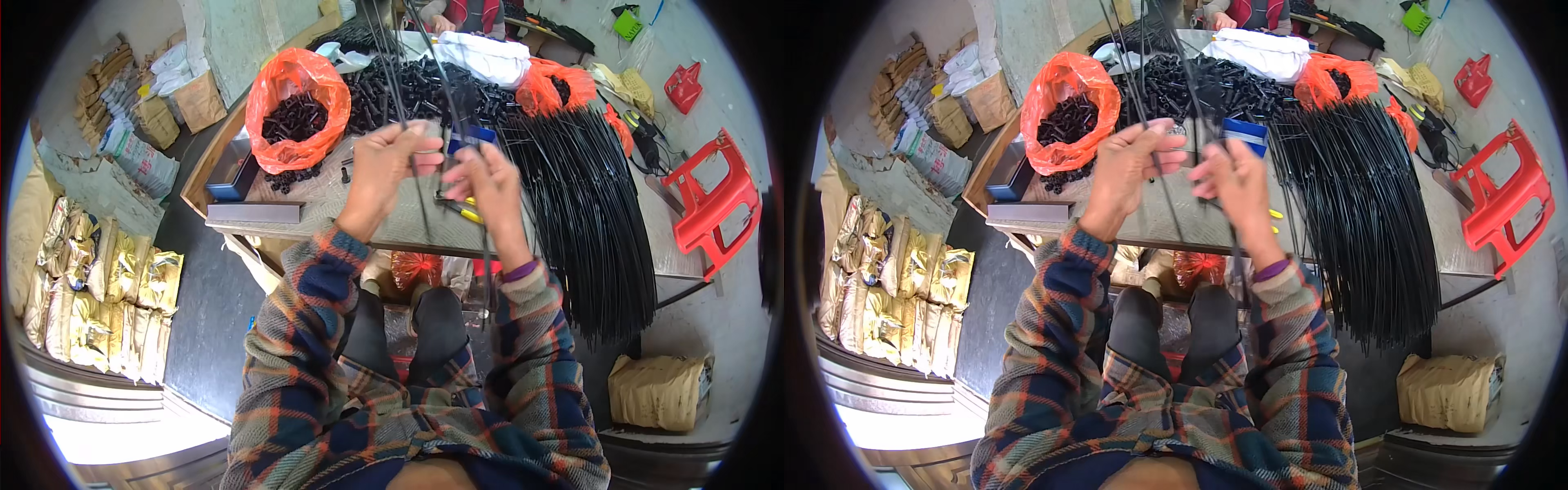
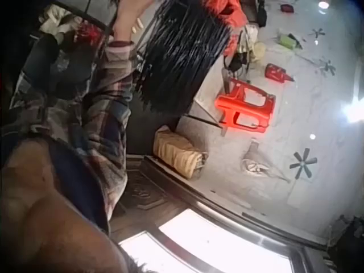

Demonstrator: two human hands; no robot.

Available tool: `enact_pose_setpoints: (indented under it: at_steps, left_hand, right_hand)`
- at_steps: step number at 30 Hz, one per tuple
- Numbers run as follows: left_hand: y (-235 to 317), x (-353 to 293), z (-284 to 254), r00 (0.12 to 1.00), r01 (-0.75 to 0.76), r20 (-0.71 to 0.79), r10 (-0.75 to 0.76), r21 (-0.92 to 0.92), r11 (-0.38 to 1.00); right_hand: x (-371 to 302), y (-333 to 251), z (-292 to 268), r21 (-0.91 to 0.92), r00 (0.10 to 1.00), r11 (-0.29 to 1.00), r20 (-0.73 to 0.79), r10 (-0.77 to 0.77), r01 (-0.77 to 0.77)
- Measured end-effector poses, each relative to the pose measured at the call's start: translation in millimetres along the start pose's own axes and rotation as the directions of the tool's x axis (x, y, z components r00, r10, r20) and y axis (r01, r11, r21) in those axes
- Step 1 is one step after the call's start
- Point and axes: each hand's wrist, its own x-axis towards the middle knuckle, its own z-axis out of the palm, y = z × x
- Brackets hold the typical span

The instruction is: Assembling wire bundles by aligning wires, adding connectors, and using pliers to secure components.

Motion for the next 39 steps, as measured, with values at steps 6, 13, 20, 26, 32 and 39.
enact_pose_setpoints:
  at_steps: [6, 13, 20, 26, 32, 39]
  left_hand:
    - [15, -4, -7, 0.997, -0.059, -0.031, 0.065, 0.171, 0.983]
    - [4, -6, 2, 0.989, 0.04, 0.142, -0.043, 0.022, 0.999]
    - [-19, -3, 26, 0.995, 0.026, 0.097, -0.009, -0.172, 0.985]
    - [-21, -6, 28, 0.996, -0.062, -0.071, 0.053, -0.134, 0.989]
    - [-20, -4, 25, 0.989, -0.109, -0.102, 0.103, -0.055, 0.993]
    - [4, -10, 12, 0.968, -0.171, -0.143, 0.206, 0.228, 0.959]
  right_hand:
    - [9, -16, -37, -0.081, 0.988, 0.996, -0.148, -0.049, 0.038]
    - [2, -21, -18, -0.052, 0.999, 0.998, -0.007, 0.042, -0.043]
    - [-21, -19, 14, 0.08, 0.996, 0.996, 0.083, 0.031, -0.037]
    - [-15, 4, 18, 0.079, 0.998, 0.995, 0.002, -0.062, 0.062]
    - [-11, 11, 18, -0.189, 0.991, 0.974, -0.024, -0.129, 0.123]
    - [11, 15, -8, -0.362, 0.936, 0.898, -0.146, -0.32, 0.25]
